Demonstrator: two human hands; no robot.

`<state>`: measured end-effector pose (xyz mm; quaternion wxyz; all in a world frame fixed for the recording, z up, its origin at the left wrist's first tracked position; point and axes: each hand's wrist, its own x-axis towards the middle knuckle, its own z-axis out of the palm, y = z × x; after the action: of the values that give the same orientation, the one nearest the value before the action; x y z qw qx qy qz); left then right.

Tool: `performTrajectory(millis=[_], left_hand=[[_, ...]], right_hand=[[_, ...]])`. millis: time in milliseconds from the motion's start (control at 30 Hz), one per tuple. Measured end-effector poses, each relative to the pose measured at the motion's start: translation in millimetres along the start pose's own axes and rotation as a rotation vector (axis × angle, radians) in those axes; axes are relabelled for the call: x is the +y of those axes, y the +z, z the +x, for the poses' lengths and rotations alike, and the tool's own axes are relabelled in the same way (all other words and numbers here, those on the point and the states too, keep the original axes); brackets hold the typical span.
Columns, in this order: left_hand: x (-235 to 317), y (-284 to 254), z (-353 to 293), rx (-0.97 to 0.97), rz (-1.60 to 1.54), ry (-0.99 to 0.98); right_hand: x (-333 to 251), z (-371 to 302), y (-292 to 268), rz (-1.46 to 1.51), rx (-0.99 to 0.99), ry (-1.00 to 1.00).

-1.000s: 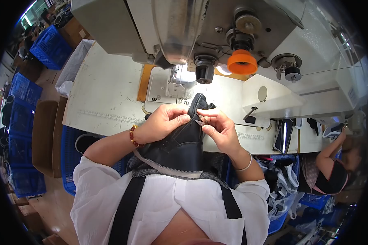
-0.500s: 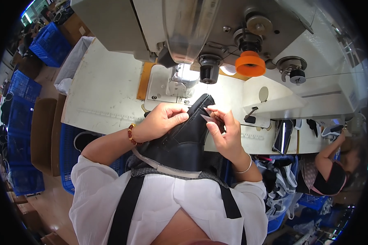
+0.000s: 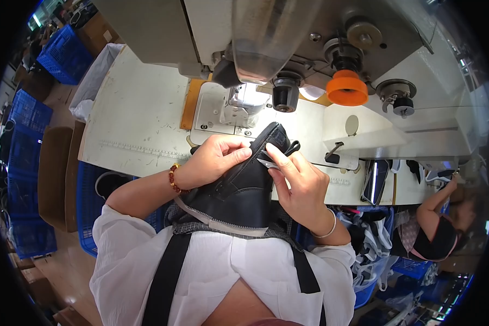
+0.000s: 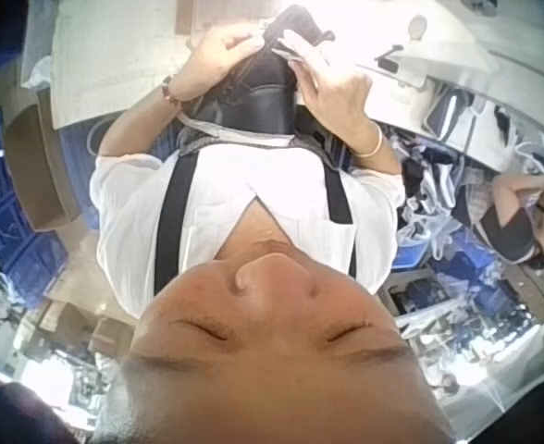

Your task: Sewing the upper parts of a black leather boot using an industrial sewing machine.

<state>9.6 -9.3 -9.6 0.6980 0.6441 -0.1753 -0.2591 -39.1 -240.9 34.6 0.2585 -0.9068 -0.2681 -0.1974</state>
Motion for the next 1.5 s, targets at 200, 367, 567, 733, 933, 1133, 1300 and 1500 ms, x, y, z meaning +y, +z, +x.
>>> performTrajectory(millis=[200, 367, 567, 733, 933, 1133, 1300, 1500], left_hand=[[2, 0, -1, -0.006, -0.017, -0.005], [4, 0, -1, 0.002, -0.024, -0.012], [1, 0, -1, 0.003, -0.034, -0.002], [-4, 1, 0, 0.021, -0.081, 0.010], [5, -2, -3, 0.006, -0.055, -0.044], [10, 2, -3, 0.020, -0.042, -0.048], [10, 3, -3, 0.023, -0.038, -0.058], [7, 1, -3, 0.031, -0.004, -0.031]], right_hand=[[-4, 3, -5, -0.056, -0.034, -0.006], [-7, 8, -9, -0.121, -0.065, -0.017], [-12, 6, 1, -0.288, 0.002, -0.065], [4, -2, 27, 0.036, 0.047, -0.030], [15, -4, 35, 0.462, 0.089, 0.068], [11, 1, 22, 0.516, 0.086, 0.114], [8, 13, 18, 0.449, 0.048, 0.116], [-9, 20, 32, 0.177, 0.050, 0.036]])
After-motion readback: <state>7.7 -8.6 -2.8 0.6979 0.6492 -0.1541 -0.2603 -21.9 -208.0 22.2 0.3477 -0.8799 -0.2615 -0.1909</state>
